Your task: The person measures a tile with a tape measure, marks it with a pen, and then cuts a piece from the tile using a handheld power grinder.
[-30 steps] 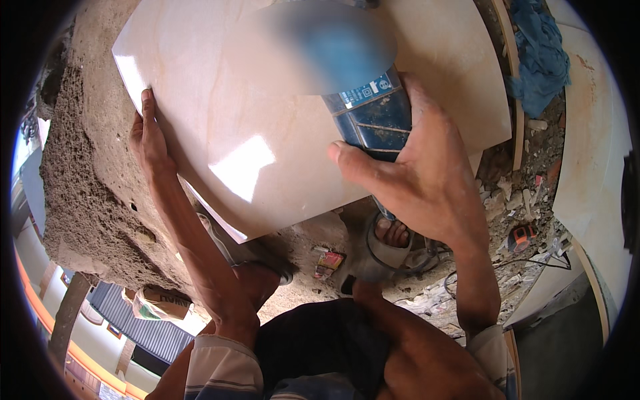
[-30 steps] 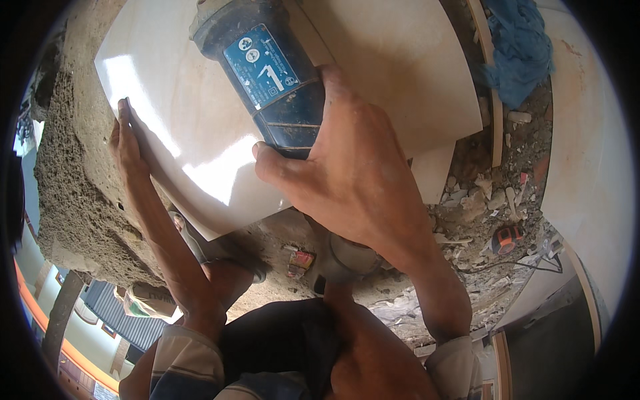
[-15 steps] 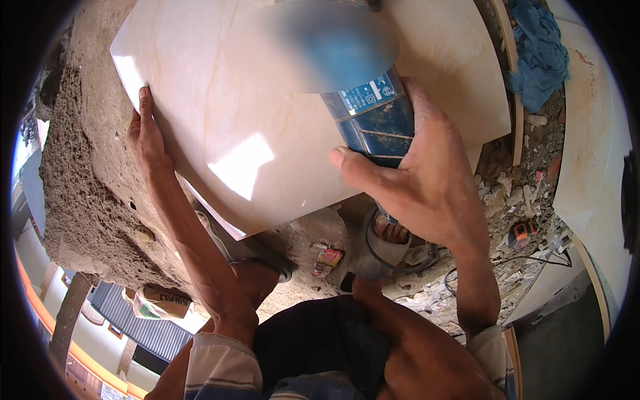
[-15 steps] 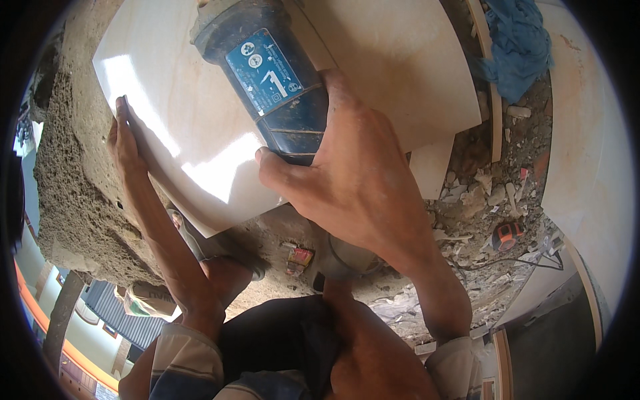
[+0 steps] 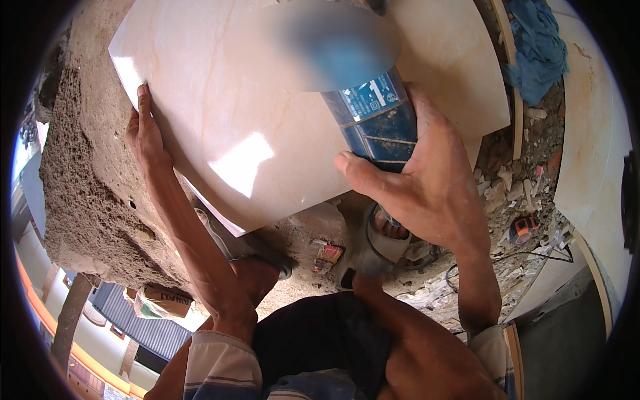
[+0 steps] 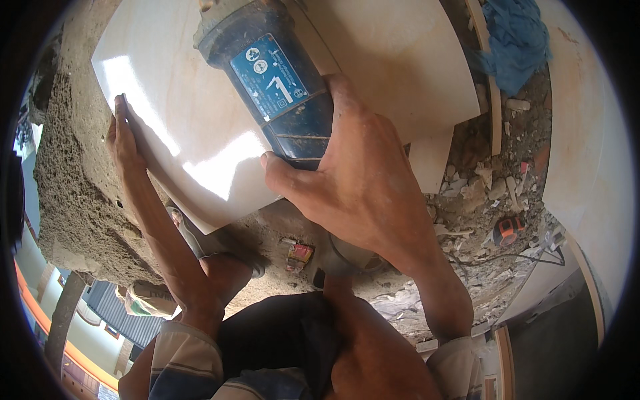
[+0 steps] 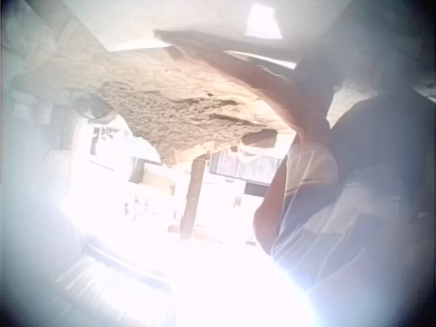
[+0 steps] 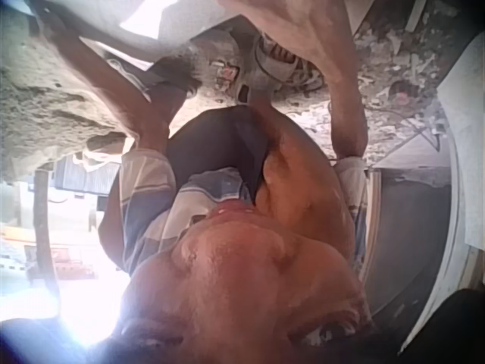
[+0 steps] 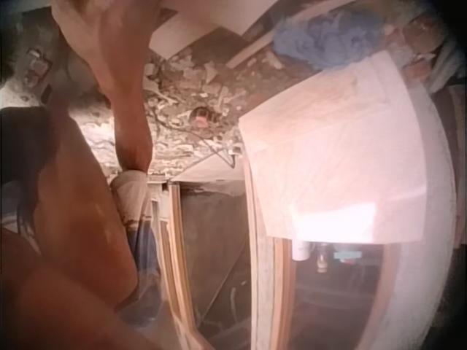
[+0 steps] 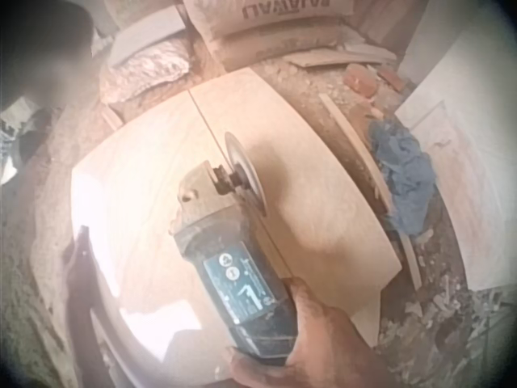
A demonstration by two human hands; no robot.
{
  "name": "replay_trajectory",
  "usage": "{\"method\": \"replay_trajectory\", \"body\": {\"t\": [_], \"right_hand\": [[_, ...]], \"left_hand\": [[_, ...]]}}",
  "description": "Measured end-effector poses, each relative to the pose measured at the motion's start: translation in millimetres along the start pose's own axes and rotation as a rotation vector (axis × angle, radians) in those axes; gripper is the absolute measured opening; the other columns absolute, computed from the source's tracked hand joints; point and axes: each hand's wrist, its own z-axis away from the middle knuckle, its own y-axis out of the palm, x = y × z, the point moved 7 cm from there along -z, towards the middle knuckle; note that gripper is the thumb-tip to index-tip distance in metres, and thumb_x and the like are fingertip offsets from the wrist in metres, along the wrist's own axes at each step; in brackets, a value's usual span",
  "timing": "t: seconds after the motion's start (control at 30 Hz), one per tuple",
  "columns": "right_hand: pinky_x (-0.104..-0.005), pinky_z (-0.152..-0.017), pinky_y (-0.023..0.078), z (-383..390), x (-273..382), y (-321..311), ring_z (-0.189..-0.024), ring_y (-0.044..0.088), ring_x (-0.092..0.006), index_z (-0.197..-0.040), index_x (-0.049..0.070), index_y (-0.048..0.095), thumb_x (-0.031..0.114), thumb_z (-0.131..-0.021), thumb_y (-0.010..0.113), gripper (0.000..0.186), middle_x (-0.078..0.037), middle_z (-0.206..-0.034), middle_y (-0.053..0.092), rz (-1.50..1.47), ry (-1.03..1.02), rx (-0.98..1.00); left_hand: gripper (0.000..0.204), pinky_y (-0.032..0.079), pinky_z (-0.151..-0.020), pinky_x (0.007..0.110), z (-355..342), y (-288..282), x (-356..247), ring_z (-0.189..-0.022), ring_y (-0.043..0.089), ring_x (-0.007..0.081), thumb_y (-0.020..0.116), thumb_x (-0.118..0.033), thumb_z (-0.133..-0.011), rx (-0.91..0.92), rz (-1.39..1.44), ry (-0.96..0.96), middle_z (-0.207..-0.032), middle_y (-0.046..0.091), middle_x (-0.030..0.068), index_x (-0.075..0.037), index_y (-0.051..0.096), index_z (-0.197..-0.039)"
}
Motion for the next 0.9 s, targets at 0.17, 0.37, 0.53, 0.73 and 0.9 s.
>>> {"method": "replay_trajectory", "body": {"t": [0.17,0.37,0.53,0.73,0.9], "right_hand": [[-0.0392,-0.082,0.061,5,-2,-1,-0.088,0.071,-0.0213,-0.128,-0.004,0.064,0.03,-0.084,0.094,0.063,-0.011,-0.098,0.072,0.01,-0.015,-0.007],[-0.0373,-0.075,0.062,11,-7,-1,-0.081,0.073,-0.0196,-0.129,-0.004,0.063,0.026,-0.085,0.093,0.062,-0.01,-0.095,0.072,-0.011,-0.014,0.0],[-0.0369,-0.073,0.063,16,-12,-1,-0.078,0.074,-0.019,-0.129,-0.004,0.062,0.025,-0.085,0.093,0.06,-0.01,-0.094,0.072,-0.025,-0.019,-0.002],[-0.0362,-0.068,0.062,21,-18,1,-0.073,0.074,-0.0184,-0.128,-0.003,0.061,0.023,-0.087,0.092,0.059,-0.01,-0.089,0.073,-0.005,-0.017,-0.003],[-0.034,-0.059,0.061,24,-19,1,-0.063,0.073,-0.0171,-0.129,-0.004,0.059,0.021,-0.088,0.091,0.057,-0.01,-0.088,0.073,-0.022,-0.056,-0.012]], "left_hand": [[0.061,0.056,-0.117,0.04,1,1,3,-0.138,0.067,0.0231,0.074,-0.052,-0.108,0.041,-0.014,-0.093,-0.152,0.072,0.0081,-0.009,0.072,-0.15],[0.06,0.058,-0.114,0.039,-1,1,5,-0.135,0.069,0.0225,0.076,-0.053,-0.107,0.032,-0.003,-0.114,-0.15,0.073,0.0078,-0.009,0.074,-0.149],[0.061,0.058,-0.114,0.04,1,1,3,-0.135,0.069,0.0239,0.075,-0.054,-0.107,0.041,-0.004,-0.097,-0.151,0.073,0.0083,-0.009,0.073,-0.149],[0.064,0.057,-0.117,0.043,2,0,1,-0.139,0.067,0.0272,0.072,-0.057,-0.108,0.032,-0.064,-0.096,-0.155,0.07,0.0102,-0.01,0.072,-0.152],[0.066,0.057,-0.117,0.045,-1,-1,5,-0.138,0.067,0.0282,0.072,-0.059,-0.107,0.047,-0.077,-0.075,-0.153,0.07,0.0109,-0.01,0.072,-0.151]]}}
